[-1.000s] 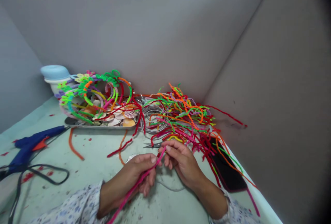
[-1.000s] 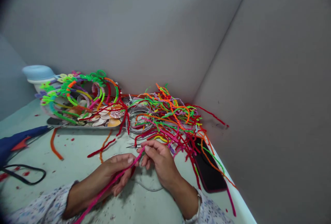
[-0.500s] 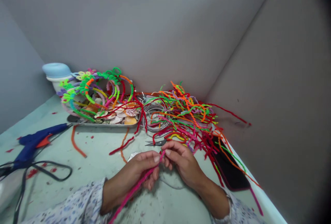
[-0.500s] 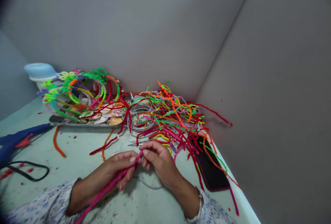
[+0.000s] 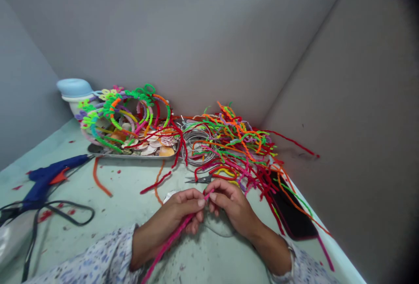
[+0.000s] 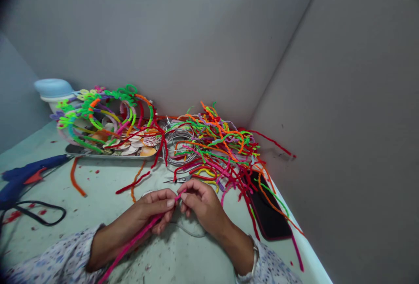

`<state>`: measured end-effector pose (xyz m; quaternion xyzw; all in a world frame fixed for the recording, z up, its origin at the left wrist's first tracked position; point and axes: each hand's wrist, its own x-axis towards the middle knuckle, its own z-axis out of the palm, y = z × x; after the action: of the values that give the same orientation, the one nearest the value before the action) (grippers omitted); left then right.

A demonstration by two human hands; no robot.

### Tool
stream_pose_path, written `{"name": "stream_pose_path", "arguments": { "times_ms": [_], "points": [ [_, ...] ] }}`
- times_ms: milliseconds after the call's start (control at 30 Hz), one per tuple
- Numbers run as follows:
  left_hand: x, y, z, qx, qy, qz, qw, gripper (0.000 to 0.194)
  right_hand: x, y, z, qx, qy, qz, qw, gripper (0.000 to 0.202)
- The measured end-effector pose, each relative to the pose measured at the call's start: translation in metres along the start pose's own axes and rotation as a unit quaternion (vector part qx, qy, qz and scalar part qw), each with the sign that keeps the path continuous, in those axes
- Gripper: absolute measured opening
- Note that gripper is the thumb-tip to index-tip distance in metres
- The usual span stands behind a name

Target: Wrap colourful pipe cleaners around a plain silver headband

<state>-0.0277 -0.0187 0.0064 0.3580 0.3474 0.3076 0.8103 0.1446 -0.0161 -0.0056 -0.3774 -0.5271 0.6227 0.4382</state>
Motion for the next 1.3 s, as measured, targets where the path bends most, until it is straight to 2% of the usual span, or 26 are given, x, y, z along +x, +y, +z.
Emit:
{"name": "stream_pose_path", "arguments": {
  "times_ms": [300, 467, 700, 1000, 1300],
  "points": [
    [-0.0009, 0.0025, 0.0033, -0.002, 0.046, -0.003, 0.999, 0.013, -0.0012, -0.0001, 0.0022, -0.039, -0.006, -0.010, 0.999, 0.012],
    [-0.0010, 0.0019, 0.0040, 0.012, 0.049, -0.005, 0.999, 0.013, -0.0018, -0.0005, 0.0036, -0.054, 0.004, -0.008, 0.999, 0.016],
    [-0.0004, 0.0014, 0.0024, 0.049, 0.023, -0.005, 0.999, 0.019, 0.0004, 0.0026, 0.0017, 0.002, 0.015, 0.013, 1.000, 0.021],
    [-0.0042, 0.0022, 0.0046, 0.069, -0.041, 0.002, 0.997, 0.023, 0.0027, 0.0005, 0.0061, 0.164, 0.003, 0.078, 0.983, 0.019],
    [-0.0001, -0.0048, 0.0005, 0.040, -0.019, 0.004, 0.999, 0.022, 0.0043, 0.0012, -0.0025, 0.166, -0.027, 0.071, 0.983, 0.019]
  ]
}}
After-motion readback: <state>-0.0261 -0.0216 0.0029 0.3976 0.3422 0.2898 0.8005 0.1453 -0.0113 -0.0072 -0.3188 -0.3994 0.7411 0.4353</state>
